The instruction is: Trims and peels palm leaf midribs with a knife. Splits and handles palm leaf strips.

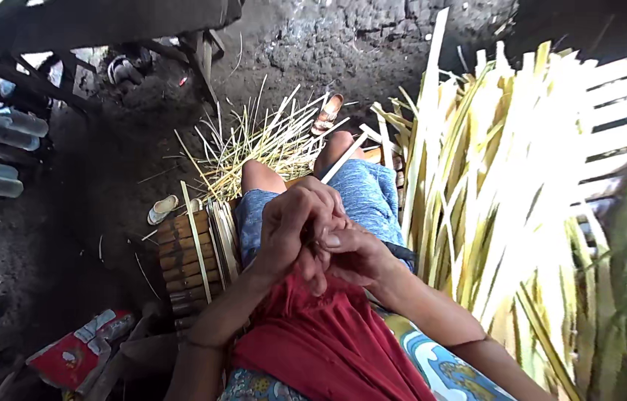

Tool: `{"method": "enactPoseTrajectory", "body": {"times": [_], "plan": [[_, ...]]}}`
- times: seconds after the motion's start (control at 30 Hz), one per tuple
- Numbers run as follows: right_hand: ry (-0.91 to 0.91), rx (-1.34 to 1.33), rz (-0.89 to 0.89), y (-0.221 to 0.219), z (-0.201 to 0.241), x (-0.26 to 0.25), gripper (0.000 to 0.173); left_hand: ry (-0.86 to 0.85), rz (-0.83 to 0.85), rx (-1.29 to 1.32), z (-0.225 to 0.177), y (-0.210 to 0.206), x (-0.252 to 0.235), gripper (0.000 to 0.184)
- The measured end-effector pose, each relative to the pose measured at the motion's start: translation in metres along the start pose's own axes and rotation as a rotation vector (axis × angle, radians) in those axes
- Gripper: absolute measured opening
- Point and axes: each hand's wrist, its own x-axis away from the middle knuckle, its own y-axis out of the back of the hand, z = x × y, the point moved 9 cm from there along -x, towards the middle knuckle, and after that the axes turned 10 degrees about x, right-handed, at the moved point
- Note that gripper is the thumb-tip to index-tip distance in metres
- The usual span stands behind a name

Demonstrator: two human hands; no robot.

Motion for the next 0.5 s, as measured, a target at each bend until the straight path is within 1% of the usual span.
{"method": "enactPoseTrajectory", "body": {"times": [0.1, 0.13, 0.17, 0.2, 0.27, 0.3, 0.33, 0.37, 0.4, 0.43, 0.47, 0.5], "plan": [[0.061, 0.112, -0.057, 0.012, 0.004, 0.0, 0.019, 0.1, -0.211, 0.161, 0.017, 0.012, 0.0, 0.06], [0.082, 0.199, -0.052, 0.014, 0.005, 0.0, 0.017, 0.12, -0.247, 0.232, 0.02, 0.018, 0.0, 0.061], [0.087, 0.291, -0.056, 0.015, 0.004, 0.001, 0.017, 0.119, -0.243, 0.315, 0.021, 0.023, 0.0, 0.06], [0.068, 0.407, -0.086, 0.017, 0.001, 0.002, 0.017, 0.106, -0.25, 0.393, 0.021, 0.028, -0.001, 0.059], [-0.003, 0.768, -0.153, 0.018, -0.007, 0.005, 0.014, 0.068, -0.308, 0.575, 0.026, 0.042, -0.008, 0.063], [-0.037, 0.957, -0.136, 0.015, -0.014, 0.006, 0.015, 0.057, -0.334, 0.647, 0.028, 0.051, -0.01, 0.065], [-0.069, 1.097, -0.079, 0.012, -0.026, 0.008, 0.019, 0.044, -0.348, 0.701, 0.029, 0.06, -0.012, 0.065], [-0.088, 1.159, -0.005, 0.007, -0.037, 0.011, 0.022, 0.03, -0.353, 0.752, 0.029, 0.07, -0.013, 0.066], [-0.098, 1.163, 0.051, 0.004, -0.045, 0.015, 0.025, 0.013, -0.363, 0.812, 0.029, 0.08, -0.014, 0.067], [-0.098, 1.152, 0.064, 0.003, -0.045, 0.018, 0.028, 0.0, -0.395, 0.867, 0.029, 0.089, -0.013, 0.07], [-0.099, 1.142, 0.024, 0.007, -0.038, 0.02, 0.033, -0.004, -0.445, 0.893, 0.03, 0.097, -0.012, 0.072], [-0.096, 1.145, -0.04, 0.014, -0.026, 0.019, 0.043, 0.0, -0.516, 0.887, 0.03, 0.101, -0.01, 0.072]]}}
